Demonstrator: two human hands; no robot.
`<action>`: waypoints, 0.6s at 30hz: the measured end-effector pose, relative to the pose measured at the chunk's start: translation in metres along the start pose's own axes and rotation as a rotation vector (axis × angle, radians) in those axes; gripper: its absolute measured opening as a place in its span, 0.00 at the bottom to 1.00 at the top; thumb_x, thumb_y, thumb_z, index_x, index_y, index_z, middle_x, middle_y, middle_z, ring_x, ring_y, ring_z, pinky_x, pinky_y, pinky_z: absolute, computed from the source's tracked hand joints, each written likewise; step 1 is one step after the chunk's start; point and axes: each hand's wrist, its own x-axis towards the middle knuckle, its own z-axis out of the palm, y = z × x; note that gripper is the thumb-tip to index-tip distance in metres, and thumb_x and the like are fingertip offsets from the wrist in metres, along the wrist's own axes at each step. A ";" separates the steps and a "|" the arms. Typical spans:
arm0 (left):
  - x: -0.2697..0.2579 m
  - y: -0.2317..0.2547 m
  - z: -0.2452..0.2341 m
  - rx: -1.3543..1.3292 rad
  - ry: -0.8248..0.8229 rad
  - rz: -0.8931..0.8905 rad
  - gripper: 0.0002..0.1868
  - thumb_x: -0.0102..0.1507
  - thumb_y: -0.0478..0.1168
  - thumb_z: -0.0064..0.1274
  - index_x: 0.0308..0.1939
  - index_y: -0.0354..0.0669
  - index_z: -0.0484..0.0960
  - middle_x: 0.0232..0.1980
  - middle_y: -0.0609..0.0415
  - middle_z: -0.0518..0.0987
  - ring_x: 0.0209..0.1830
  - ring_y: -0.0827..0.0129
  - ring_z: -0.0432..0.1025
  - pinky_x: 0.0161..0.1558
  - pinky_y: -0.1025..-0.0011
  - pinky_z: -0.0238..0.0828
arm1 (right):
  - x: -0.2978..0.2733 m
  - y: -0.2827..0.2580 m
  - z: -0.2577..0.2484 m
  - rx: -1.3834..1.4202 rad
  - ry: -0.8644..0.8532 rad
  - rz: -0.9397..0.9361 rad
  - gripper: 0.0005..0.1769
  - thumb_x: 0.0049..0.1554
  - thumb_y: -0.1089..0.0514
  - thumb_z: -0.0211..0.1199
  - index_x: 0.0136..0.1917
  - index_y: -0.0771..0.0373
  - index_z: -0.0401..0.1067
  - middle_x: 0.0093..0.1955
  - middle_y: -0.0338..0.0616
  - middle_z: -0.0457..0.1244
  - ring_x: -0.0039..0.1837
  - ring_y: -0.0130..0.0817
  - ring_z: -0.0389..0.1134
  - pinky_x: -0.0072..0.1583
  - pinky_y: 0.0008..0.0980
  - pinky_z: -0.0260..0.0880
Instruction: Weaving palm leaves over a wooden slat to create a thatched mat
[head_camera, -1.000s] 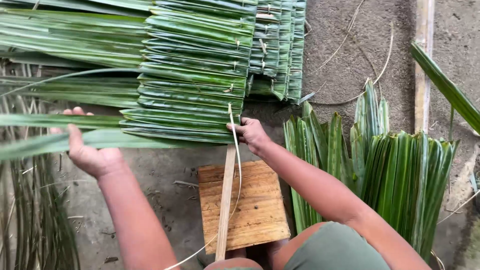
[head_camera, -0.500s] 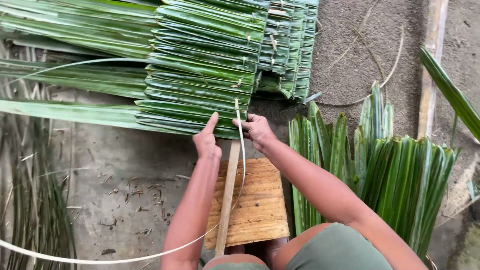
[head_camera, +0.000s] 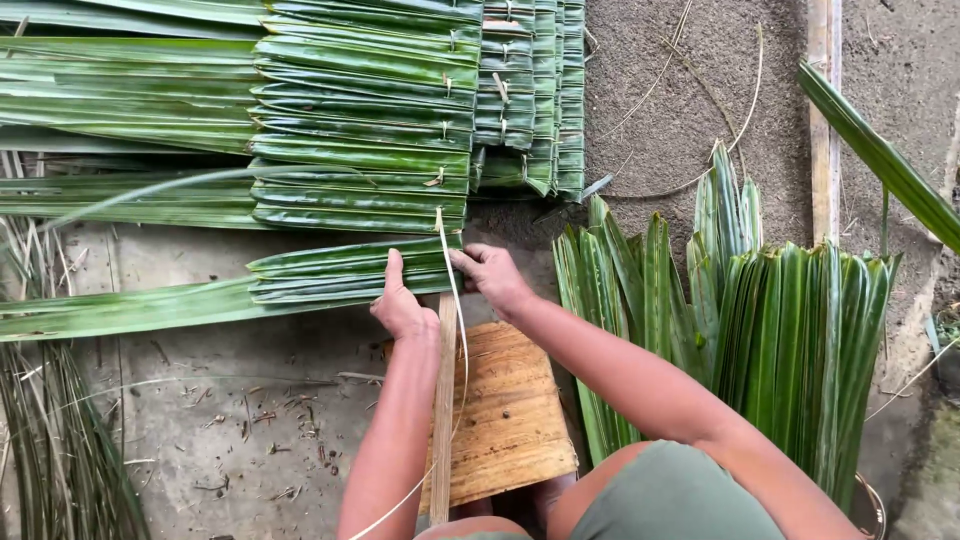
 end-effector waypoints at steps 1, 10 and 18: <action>0.001 -0.002 0.001 -0.004 0.021 0.000 0.28 0.48 0.37 0.79 0.50 0.37 0.83 0.46 0.49 0.85 0.46 0.63 0.82 0.47 0.63 0.83 | -0.007 0.000 0.000 0.028 -0.011 0.005 0.13 0.59 0.52 0.71 0.52 0.61 0.80 0.40 0.41 0.69 0.41 0.32 0.75 0.43 0.35 0.81; -0.020 0.002 0.013 -0.045 0.099 -0.059 0.35 0.46 0.41 0.81 0.51 0.34 0.78 0.44 0.45 0.82 0.44 0.59 0.81 0.47 0.59 0.82 | -0.002 0.006 0.005 -0.035 0.108 -0.175 0.12 0.64 0.51 0.64 0.44 0.59 0.80 0.32 0.44 0.67 0.36 0.28 0.71 0.38 0.31 0.78; -0.042 0.018 0.022 -0.029 0.072 -0.053 0.33 0.47 0.41 0.80 0.46 0.31 0.76 0.40 0.44 0.80 0.39 0.60 0.80 0.41 0.63 0.82 | -0.001 -0.001 0.010 -0.149 0.154 -0.269 0.14 0.64 0.49 0.61 0.42 0.58 0.79 0.30 0.40 0.64 0.35 0.25 0.65 0.36 0.28 0.72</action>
